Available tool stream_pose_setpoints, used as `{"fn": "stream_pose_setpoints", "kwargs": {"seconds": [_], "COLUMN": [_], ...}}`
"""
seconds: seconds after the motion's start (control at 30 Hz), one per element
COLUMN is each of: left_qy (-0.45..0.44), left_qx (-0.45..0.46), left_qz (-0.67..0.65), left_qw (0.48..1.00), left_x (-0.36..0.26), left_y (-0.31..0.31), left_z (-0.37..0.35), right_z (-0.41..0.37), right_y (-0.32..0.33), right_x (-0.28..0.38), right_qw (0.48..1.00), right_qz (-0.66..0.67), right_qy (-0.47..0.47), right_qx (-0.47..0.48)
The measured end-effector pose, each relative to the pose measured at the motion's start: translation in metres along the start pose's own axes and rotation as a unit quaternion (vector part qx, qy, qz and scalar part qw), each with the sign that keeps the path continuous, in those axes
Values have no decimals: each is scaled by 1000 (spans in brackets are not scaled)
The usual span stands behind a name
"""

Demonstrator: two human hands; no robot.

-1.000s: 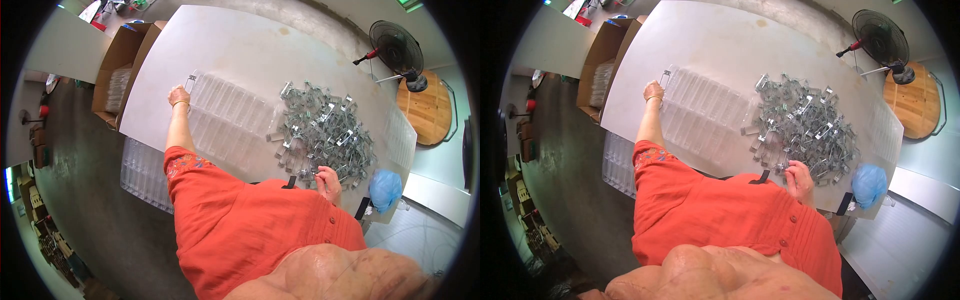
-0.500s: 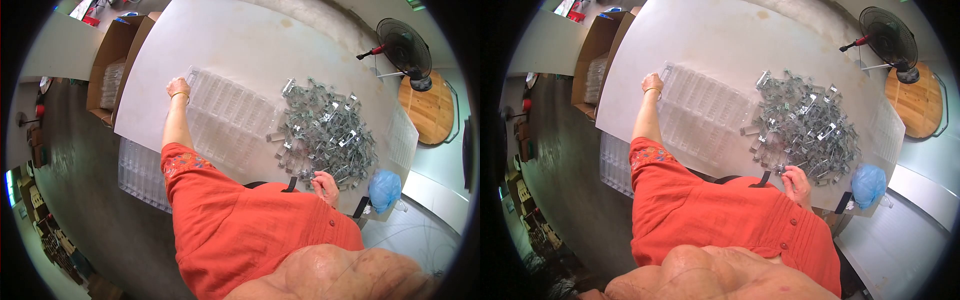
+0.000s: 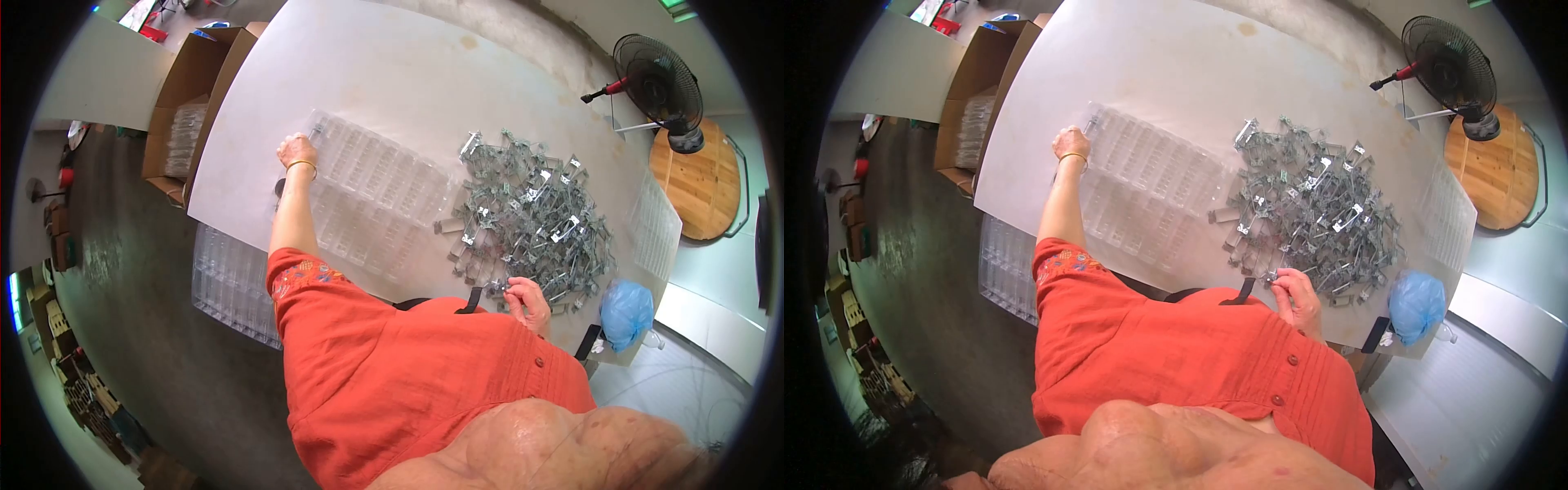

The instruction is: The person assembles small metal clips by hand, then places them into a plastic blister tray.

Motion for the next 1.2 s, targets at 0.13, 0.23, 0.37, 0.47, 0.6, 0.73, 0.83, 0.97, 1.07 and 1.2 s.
{"fn": "stream_pose_setpoints", "kwargs": {"seconds": [0.13,0.23,0.37,0.47,0.6,0.73,0.83,0.97,1.07,1.2], "left_qy": [-112,-252,-470,-650,-794,-831,-875,-915,-927,-938], "left_qx": [-126,-131,-178,-198,-244,-215,-194,-151,-148,-119], "left_qz": [-184,-341,-460,-495,-472,-481,-424,-359,-324,-298], "left_qw": [968,896,732,542,296,176,131,103,116,133], "left_x": [-40,-101,-175,-176,-149,-148,-157,-170,-179,-185], "left_y": [21,66,163,257,317,323,315,300,283,260], "left_z": [-46,-130,-290,-434,-590,-676,-718,-758,-779,-796], "right_z": [-1,-4,-10,-19,-35,-53,-61,-72,-80,-91], "right_y": [-1,-2,2,-1,3,11,18,27,35,47], "right_x": [-2,-8,-9,-25,-47,-57,-64,-77,-88,-104], "right_qw": [999,996,990,987,989,985,980,974,970,963], "right_qz": [36,84,139,160,145,171,197,220,235,253], "right_qy": [4,-9,-6,-10,-39,-9,16,40,57,94], "right_qx": [-8,-26,-28,-21,10,17,19,27,29,24]}}
Point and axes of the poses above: each hand's wrist, its own z-axis towards the middle knuckle, its own y-axis out of the back of the hand, x = y × z, the point moved 8 cm from there along z, towards the middle knuckle, and after that the axes turned 13 degrees about x, right-handed, at the moved point
